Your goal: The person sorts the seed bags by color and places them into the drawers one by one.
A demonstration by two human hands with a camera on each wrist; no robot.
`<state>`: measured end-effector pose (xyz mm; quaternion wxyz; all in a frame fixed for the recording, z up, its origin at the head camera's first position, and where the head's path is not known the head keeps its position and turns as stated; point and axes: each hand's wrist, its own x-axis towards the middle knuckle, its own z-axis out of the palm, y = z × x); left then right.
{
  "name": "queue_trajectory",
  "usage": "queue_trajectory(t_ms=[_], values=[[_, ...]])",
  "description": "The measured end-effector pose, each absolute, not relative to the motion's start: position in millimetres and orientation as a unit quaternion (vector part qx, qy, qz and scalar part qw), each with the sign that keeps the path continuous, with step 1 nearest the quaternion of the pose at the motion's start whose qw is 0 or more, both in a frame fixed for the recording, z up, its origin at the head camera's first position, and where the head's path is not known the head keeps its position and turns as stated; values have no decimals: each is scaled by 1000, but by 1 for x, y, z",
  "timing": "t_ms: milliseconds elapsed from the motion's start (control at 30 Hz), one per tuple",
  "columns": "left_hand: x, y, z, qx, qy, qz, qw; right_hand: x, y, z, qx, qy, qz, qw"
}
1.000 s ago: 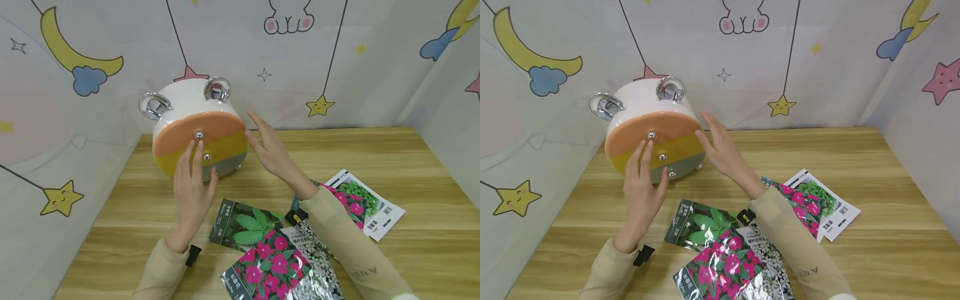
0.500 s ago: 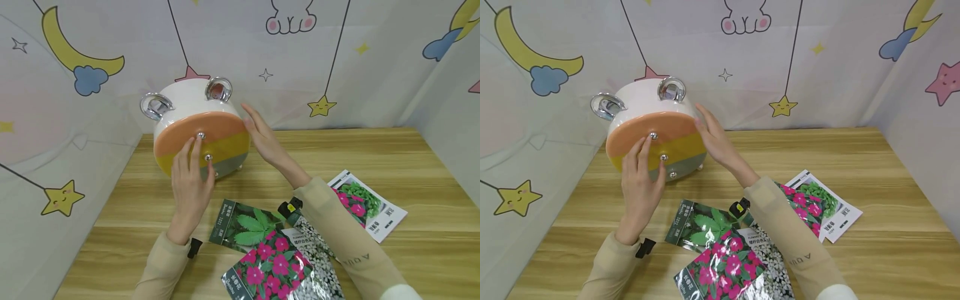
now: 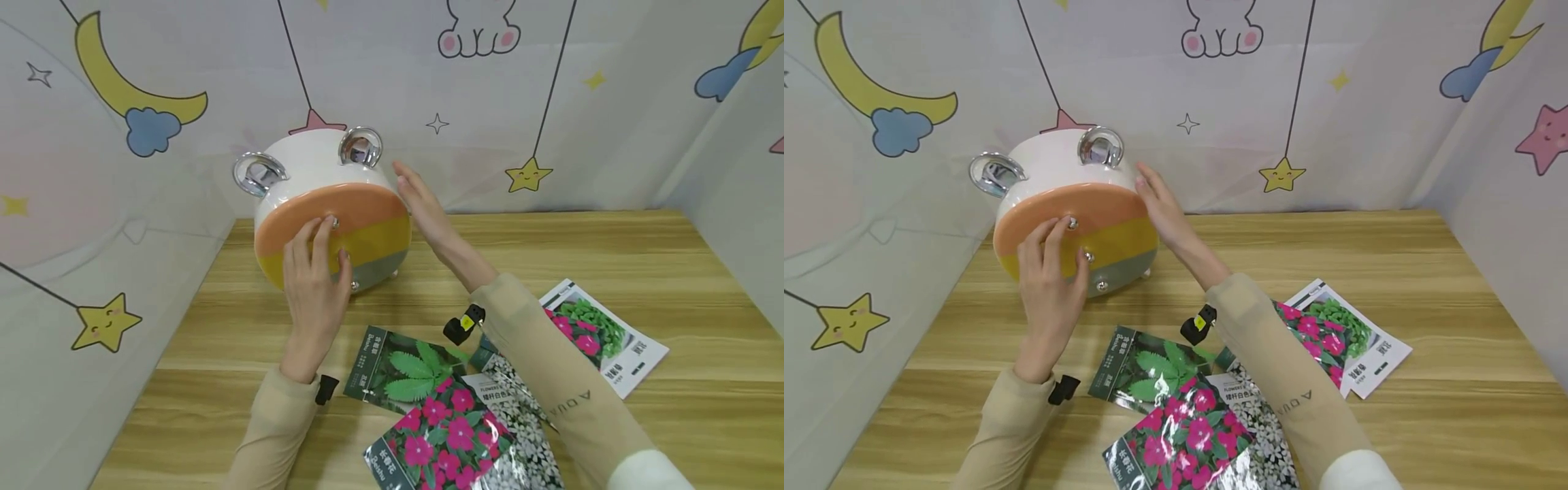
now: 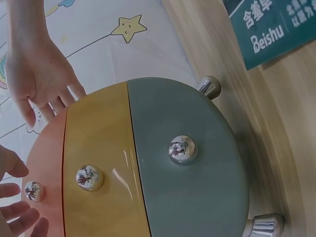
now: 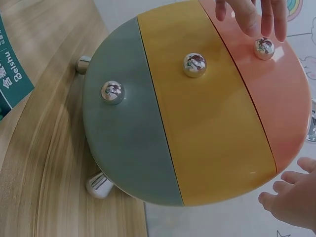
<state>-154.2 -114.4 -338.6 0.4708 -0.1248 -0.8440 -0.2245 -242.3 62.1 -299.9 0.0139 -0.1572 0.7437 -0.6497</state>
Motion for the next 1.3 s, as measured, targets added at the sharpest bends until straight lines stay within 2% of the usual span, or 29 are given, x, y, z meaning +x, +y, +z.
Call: queue_trajectory(t_ms=[533,1300], values=[[-168,-111,-338,-126,-837,-228,482,-254,51,-302,-120,721,-681,31],[-179,-111,-335,-121,-824,-240,499,-251,47,-299,-93,693,-712,61]])
